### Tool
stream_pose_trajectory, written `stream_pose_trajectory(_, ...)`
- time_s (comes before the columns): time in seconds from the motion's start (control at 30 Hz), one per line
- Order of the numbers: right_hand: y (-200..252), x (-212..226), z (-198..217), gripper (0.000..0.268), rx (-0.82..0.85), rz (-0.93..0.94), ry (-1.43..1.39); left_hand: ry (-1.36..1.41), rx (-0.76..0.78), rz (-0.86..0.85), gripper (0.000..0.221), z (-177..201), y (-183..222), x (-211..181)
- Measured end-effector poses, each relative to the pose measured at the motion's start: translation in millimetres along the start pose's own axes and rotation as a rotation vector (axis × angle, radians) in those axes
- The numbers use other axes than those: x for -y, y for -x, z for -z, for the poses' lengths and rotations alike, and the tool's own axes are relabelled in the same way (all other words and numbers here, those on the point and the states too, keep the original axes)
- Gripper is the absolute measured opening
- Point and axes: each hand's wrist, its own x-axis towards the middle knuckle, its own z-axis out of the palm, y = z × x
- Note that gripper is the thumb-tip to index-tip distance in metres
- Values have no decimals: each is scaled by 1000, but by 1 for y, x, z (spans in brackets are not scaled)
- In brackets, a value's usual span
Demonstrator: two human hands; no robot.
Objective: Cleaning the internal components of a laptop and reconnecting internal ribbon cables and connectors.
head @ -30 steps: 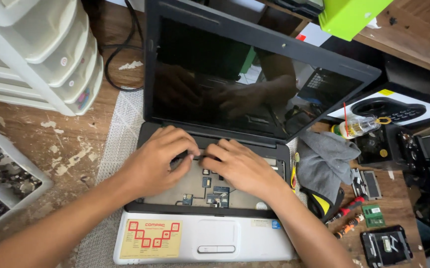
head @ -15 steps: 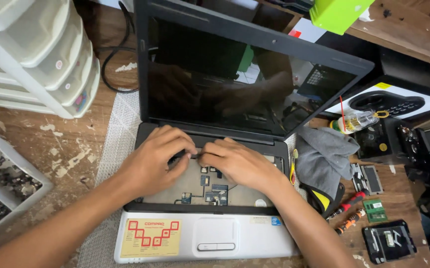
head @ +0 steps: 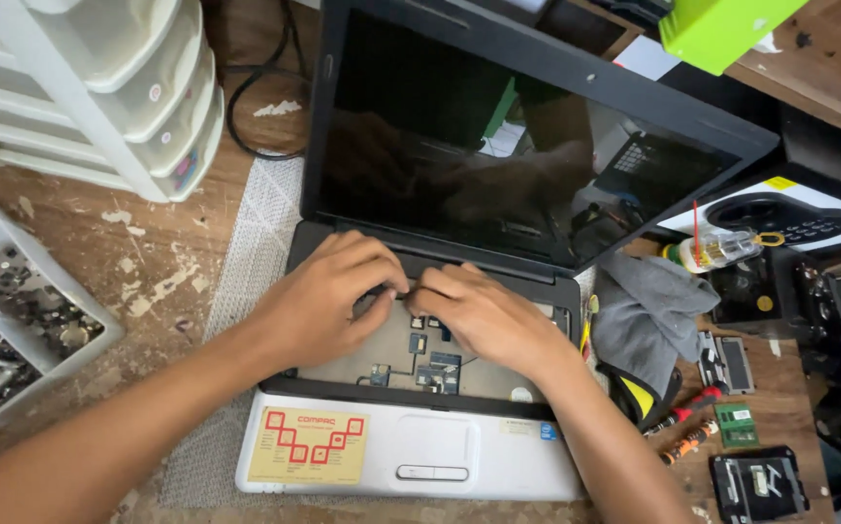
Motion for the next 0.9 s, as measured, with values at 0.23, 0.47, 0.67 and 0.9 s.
stream_pose_trajectory(0.23,0,6,3,10,-26,-6,-18,-35,50,31,7,-2,0,1)
stream_pose_trajectory(0.47,1,3,3,13,-63,3,-78,-57,51,48,6,-4,1,3)
stream_pose_trajectory(0.67,1,-1,2,15,-60,0,-141,-53,66,53,8,-2,1,2)
stream_pose_trajectory(0.9,7,-14,-13,9,-55,5,-121,-108,102,-93,14,-3,0,-1)
